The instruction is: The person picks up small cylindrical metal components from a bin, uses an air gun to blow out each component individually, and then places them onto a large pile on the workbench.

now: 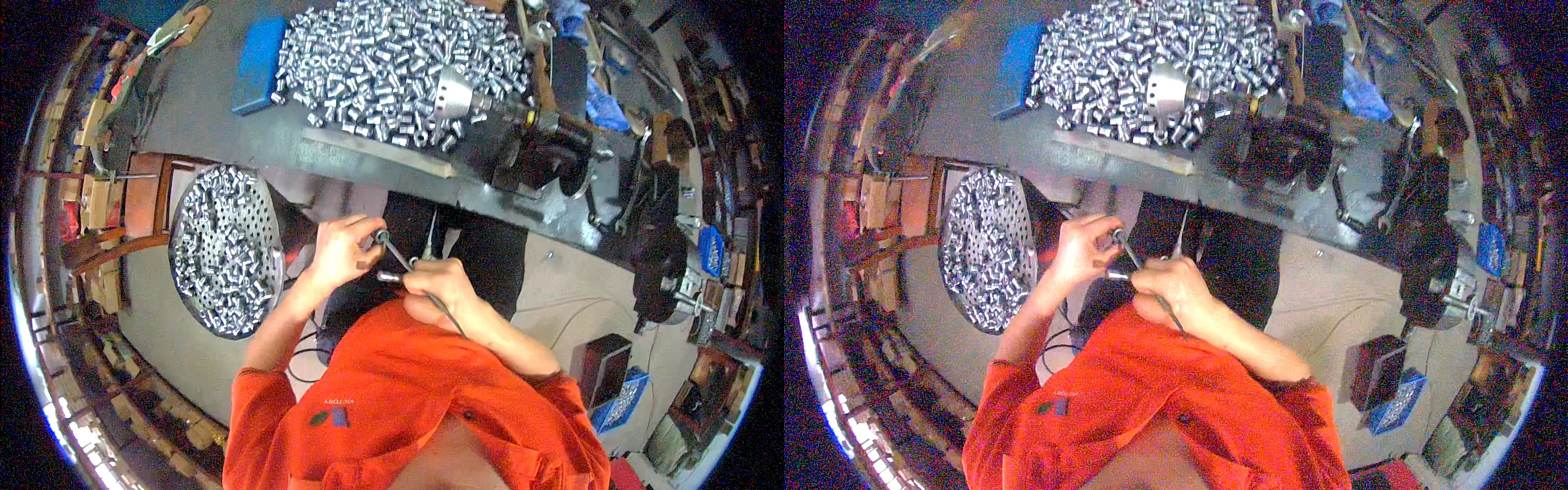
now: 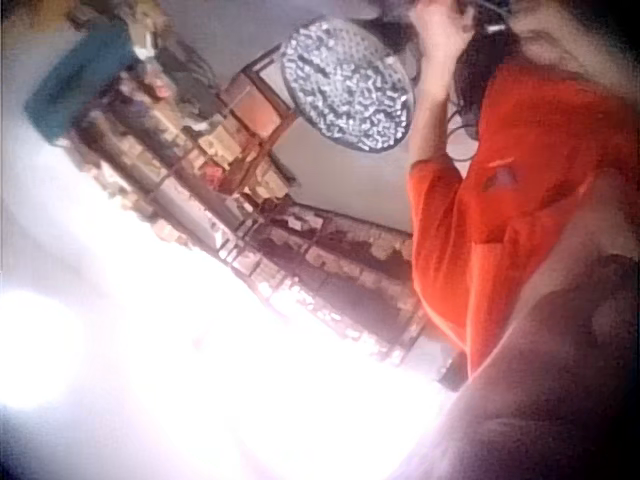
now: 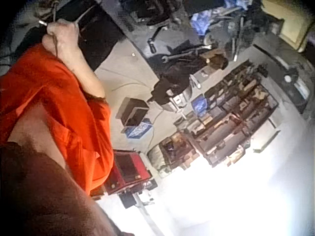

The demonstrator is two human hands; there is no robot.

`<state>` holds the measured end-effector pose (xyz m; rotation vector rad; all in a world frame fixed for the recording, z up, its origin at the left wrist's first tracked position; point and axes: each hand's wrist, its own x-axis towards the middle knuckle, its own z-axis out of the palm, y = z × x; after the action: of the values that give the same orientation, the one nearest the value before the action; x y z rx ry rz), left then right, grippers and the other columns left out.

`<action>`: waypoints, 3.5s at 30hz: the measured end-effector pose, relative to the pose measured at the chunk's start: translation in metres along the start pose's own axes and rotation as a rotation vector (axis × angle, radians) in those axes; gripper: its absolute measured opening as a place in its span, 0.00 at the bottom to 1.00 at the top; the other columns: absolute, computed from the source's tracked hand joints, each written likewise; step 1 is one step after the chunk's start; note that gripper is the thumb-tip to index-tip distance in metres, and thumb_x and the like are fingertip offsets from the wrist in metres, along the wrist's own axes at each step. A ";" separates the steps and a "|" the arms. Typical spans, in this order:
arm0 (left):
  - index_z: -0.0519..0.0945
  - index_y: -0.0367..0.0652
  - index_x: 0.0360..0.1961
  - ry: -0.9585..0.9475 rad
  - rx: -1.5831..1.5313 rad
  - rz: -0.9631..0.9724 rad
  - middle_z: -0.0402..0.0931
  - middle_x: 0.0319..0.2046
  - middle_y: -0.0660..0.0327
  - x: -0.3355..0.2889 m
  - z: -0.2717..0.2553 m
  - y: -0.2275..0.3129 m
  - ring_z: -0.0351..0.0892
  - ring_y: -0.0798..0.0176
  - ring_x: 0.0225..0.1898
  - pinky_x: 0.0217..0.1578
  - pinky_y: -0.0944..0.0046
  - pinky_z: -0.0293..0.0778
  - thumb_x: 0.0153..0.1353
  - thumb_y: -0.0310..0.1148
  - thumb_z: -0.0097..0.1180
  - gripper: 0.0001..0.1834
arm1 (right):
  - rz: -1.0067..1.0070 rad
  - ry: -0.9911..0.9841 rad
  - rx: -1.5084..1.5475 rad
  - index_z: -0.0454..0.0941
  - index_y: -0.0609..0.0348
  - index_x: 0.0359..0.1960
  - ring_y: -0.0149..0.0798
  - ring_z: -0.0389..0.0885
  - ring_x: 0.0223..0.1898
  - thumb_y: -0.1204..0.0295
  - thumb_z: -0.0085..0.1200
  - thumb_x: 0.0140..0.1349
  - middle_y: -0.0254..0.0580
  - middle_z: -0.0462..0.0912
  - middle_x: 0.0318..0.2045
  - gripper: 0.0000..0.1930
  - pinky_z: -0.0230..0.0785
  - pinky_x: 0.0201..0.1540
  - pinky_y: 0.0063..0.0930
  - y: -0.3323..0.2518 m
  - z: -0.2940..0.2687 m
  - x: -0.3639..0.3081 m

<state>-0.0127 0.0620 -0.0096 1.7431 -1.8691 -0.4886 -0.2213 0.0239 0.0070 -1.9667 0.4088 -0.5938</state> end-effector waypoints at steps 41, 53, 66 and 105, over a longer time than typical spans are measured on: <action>0.77 0.32 0.32 0.239 -0.763 -0.654 0.75 0.15 0.57 -0.070 -0.108 -0.092 0.77 0.60 0.19 0.27 0.62 0.72 0.64 0.47 0.48 0.23 | 0.098 0.058 0.050 0.59 0.59 0.13 0.40 0.61 0.14 0.74 0.53 0.41 0.40 0.60 0.13 0.13 0.49 0.18 0.32 -0.017 -0.010 -0.006; 0.75 0.28 0.36 -0.181 -1.626 -0.626 0.74 0.18 0.54 -0.041 -0.012 0.008 0.78 0.54 0.18 0.32 0.55 0.78 0.66 0.42 0.45 0.21 | 0.151 0.008 0.128 0.63 0.60 0.16 0.51 0.68 0.17 0.75 0.56 0.39 0.46 0.65 0.14 0.11 0.58 0.20 0.40 -0.007 -0.007 0.004; 0.77 0.37 0.38 -0.199 -0.607 -0.167 0.76 0.31 0.64 -0.025 -0.023 0.022 0.72 0.74 0.31 0.32 0.72 0.68 0.53 0.24 0.60 0.10 | 0.248 -0.021 -0.001 0.68 0.59 0.17 0.55 0.74 0.20 0.72 0.56 0.38 0.49 0.72 0.16 0.08 0.65 0.23 0.45 0.003 0.004 0.006; 0.81 0.45 0.32 -0.022 0.143 0.010 0.78 0.27 0.57 0.036 -0.012 -0.019 0.79 0.50 0.29 0.32 0.54 0.75 0.44 0.34 0.59 0.12 | -0.033 0.232 -0.008 0.52 0.59 0.11 0.42 0.57 0.11 0.81 0.49 0.31 0.40 0.54 0.11 0.14 0.46 0.14 0.33 -0.029 -0.020 -0.009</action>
<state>0.0093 0.0253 -0.0066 1.8250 -1.9700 -0.3801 -0.2391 0.0275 0.0385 -1.9212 0.5229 -0.8468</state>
